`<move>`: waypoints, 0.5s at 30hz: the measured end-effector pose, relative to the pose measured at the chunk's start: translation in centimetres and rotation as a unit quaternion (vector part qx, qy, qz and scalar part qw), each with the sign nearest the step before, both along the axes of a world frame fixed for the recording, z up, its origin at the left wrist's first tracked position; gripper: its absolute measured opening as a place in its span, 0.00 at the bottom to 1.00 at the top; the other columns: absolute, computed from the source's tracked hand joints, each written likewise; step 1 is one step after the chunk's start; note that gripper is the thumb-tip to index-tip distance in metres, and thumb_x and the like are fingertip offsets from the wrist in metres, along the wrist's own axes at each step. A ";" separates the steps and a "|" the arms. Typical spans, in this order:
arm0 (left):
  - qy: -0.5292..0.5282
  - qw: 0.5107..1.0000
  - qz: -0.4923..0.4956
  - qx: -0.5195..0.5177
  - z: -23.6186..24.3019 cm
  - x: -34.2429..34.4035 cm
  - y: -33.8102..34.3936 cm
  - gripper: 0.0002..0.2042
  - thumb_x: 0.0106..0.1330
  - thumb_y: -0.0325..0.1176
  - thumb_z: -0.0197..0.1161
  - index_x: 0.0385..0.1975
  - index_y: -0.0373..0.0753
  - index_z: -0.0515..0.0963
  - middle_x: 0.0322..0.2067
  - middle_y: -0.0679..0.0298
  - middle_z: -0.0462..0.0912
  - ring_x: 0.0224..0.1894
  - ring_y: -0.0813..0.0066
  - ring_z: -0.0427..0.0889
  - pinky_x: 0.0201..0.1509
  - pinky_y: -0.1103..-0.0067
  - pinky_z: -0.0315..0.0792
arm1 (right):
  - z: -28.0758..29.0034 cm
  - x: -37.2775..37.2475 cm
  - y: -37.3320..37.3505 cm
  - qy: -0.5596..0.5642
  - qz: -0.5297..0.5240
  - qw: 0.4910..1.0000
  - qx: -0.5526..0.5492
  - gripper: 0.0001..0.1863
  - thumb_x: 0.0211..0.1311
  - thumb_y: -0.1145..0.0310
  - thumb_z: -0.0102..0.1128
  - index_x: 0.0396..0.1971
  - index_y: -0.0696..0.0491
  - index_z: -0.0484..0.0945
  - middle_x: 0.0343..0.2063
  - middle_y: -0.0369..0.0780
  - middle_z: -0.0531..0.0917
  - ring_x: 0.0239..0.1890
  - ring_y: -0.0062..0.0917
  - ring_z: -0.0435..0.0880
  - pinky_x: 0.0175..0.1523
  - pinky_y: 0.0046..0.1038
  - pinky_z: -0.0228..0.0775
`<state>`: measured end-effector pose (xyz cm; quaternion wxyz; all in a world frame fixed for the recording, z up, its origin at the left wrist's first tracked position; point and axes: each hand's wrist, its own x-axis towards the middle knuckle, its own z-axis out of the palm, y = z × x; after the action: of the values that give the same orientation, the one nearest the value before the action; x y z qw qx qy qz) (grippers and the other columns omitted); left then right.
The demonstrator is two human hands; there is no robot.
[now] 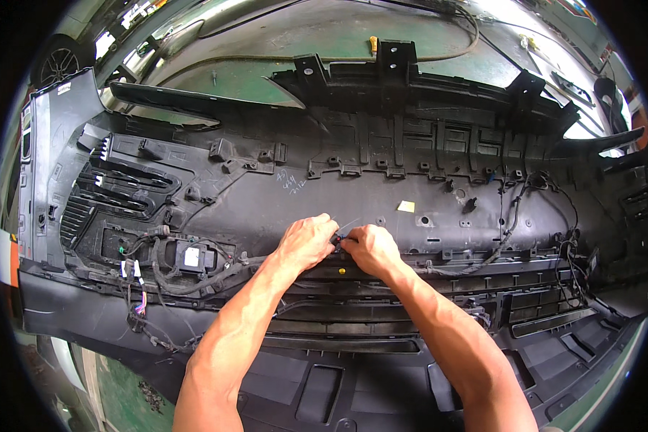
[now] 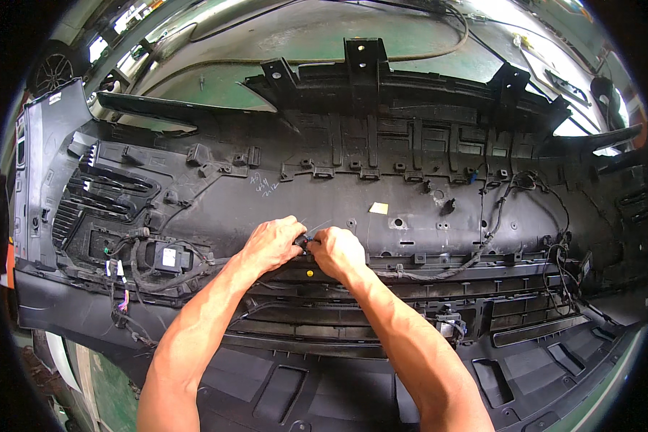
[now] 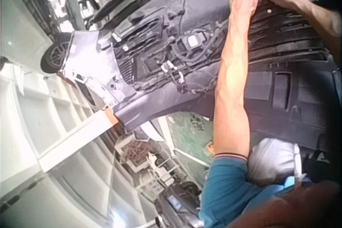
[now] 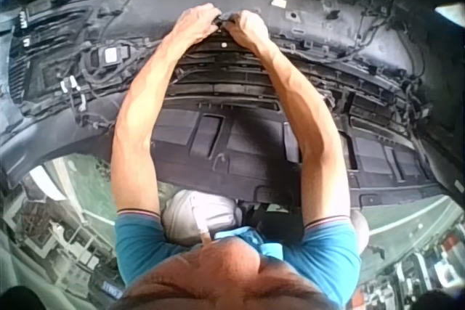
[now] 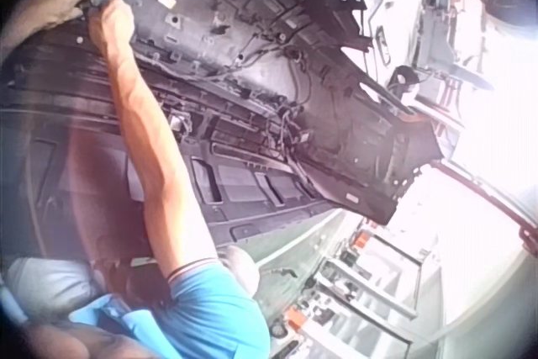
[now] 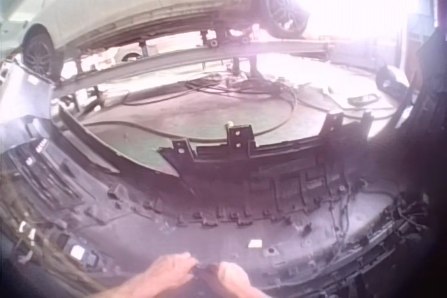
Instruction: The person works on a detached car bumper, routing and connecting multiple wiring harnesses and connectors across the interior surface. They handle several wire bundles and clips, aligning and securing them into place on the bumper assembly.
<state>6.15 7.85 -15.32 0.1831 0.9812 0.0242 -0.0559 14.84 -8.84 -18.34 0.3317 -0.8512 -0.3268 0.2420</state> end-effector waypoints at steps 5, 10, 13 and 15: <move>-0.041 0.997 -0.039 0.047 -0.5 0.3 -0.1 0.13 0.55 0.29 0.72 0.39 0.37 0.80 0.36 0.57 0.81 0.42 0.52 0.84 0.45 0.63 0.79 | 0.8 0.6 -0.4 0.021 0.026 0.999 -0.007 0.19 0.65 0.53 0.63 0.36 0.56 0.87 0.31 0.53 0.87 0.39 0.49 0.87 0.48 0.44 0.79; -0.041 0.998 -0.026 0.039 -0.1 -0.1 -0.4 0.15 0.57 0.33 0.72 0.43 0.38 0.81 0.38 0.57 0.83 0.43 0.52 0.85 0.46 0.61 0.79 | 4.1 4.6 -3.9 0.005 0.054 0.998 -0.038 0.21 0.65 0.51 0.63 0.40 0.56 0.87 0.36 0.51 0.88 0.42 0.46 0.88 0.51 0.43 0.79; 0.021 0.998 0.047 -0.030 0.9 -0.3 -0.2 0.19 0.59 0.35 0.70 0.50 0.39 0.81 0.42 0.56 0.86 0.47 0.51 0.85 0.50 0.61 0.79 | 6.6 8.2 -8.3 -0.052 0.076 0.993 -0.073 0.21 0.64 0.53 0.63 0.43 0.56 0.87 0.38 0.51 0.88 0.42 0.47 0.88 0.51 0.42 0.79; 0.099 0.984 0.115 -0.093 1.9 -0.5 0.3 0.20 0.61 0.35 0.70 0.54 0.40 0.80 0.44 0.53 0.86 0.49 0.48 0.85 0.54 0.61 0.78 | 7.9 9.6 -11.9 -0.061 0.078 0.988 -0.115 0.21 0.63 0.55 0.63 0.44 0.57 0.86 0.38 0.52 0.88 0.43 0.47 0.88 0.52 0.41 0.79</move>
<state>5.65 8.10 -13.44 0.2755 0.9402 0.1496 -0.1335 24.42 -20.70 -10.42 0.1912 -0.8687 -0.3818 0.2511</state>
